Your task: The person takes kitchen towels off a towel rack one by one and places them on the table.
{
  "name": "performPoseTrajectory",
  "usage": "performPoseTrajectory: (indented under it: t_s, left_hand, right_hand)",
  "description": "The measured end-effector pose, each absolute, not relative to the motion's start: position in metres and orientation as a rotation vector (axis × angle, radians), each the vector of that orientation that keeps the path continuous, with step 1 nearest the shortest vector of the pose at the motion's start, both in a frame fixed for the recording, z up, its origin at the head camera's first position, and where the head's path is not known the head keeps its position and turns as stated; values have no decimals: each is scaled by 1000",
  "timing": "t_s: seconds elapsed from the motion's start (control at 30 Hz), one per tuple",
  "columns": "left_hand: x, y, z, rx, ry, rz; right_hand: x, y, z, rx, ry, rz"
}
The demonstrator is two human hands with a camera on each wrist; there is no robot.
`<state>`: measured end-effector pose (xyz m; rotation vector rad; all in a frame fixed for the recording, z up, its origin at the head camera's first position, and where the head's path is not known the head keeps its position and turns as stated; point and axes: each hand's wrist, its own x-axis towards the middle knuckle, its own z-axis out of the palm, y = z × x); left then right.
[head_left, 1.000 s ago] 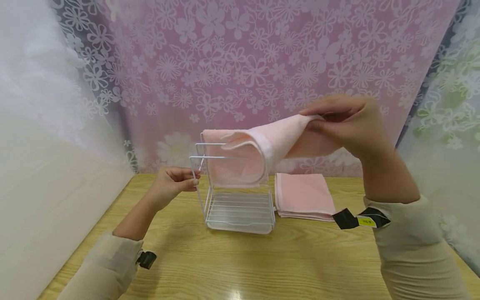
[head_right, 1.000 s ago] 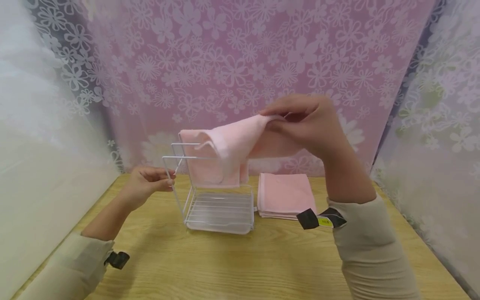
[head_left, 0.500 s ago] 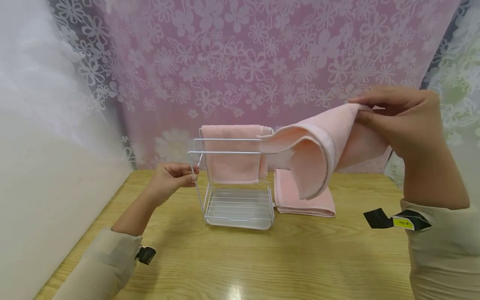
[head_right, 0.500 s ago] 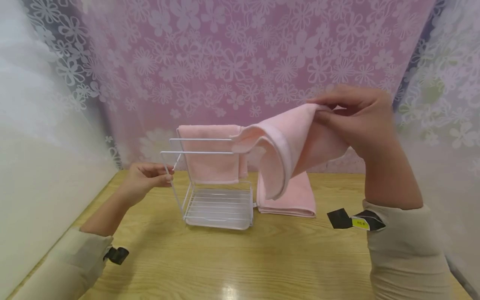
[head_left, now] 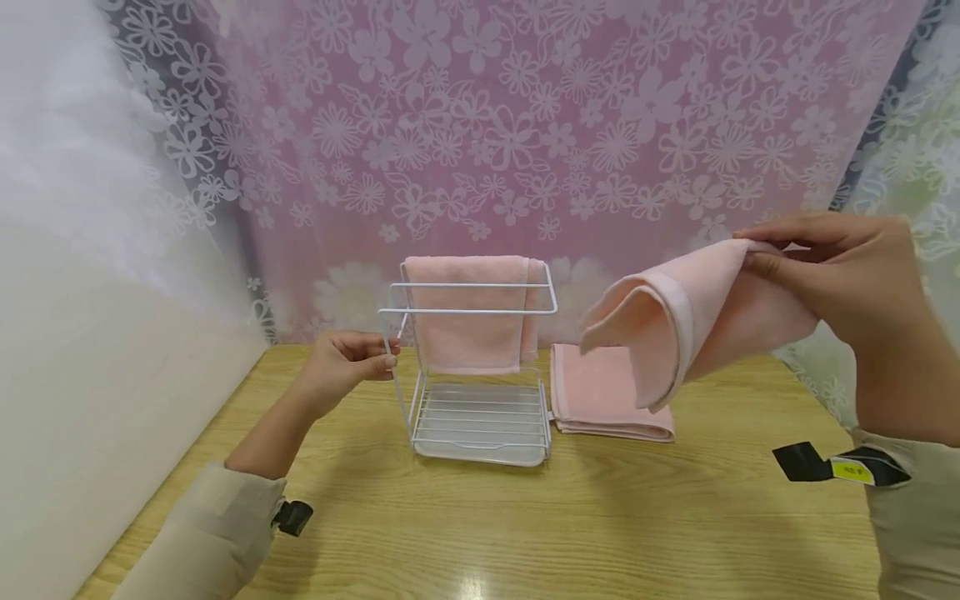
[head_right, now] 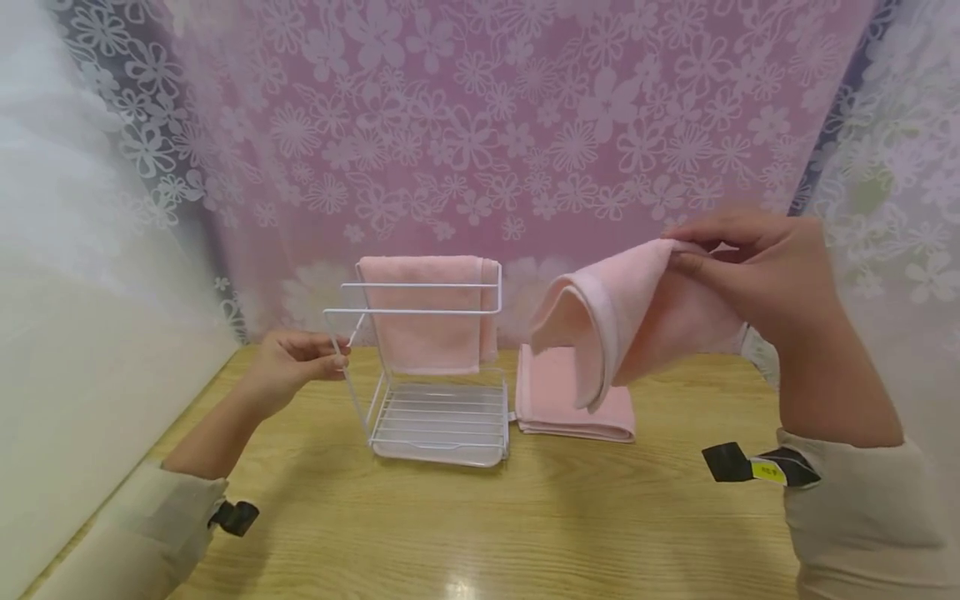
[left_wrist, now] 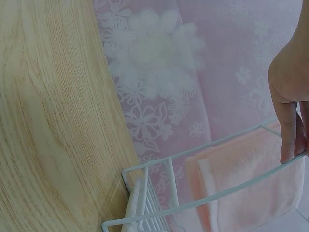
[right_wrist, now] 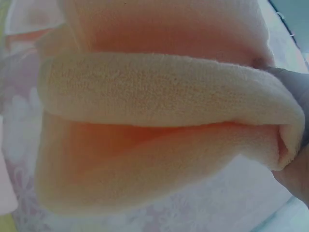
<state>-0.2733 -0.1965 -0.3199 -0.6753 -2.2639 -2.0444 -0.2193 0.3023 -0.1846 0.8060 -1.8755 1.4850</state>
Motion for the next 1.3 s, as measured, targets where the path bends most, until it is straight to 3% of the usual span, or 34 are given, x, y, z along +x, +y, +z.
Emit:
performPoseTrajectory:
  t_s: [0.27, 0.6, 1.3]
  left_hand:
    - [-272, -197, -319, -681, -2253, -2056]
    - [-273, -197, -321, -677, -2256, -2065]
    - [-272, -196, -321, -676, -2258, -2046]
  right_hand:
    - [-227, 330, -216, 460, -2218, 1194]
    - [-228, 360, -248, 267, -2407, 1134]
    - [-214, 412, -277, 218, -2701, 860]
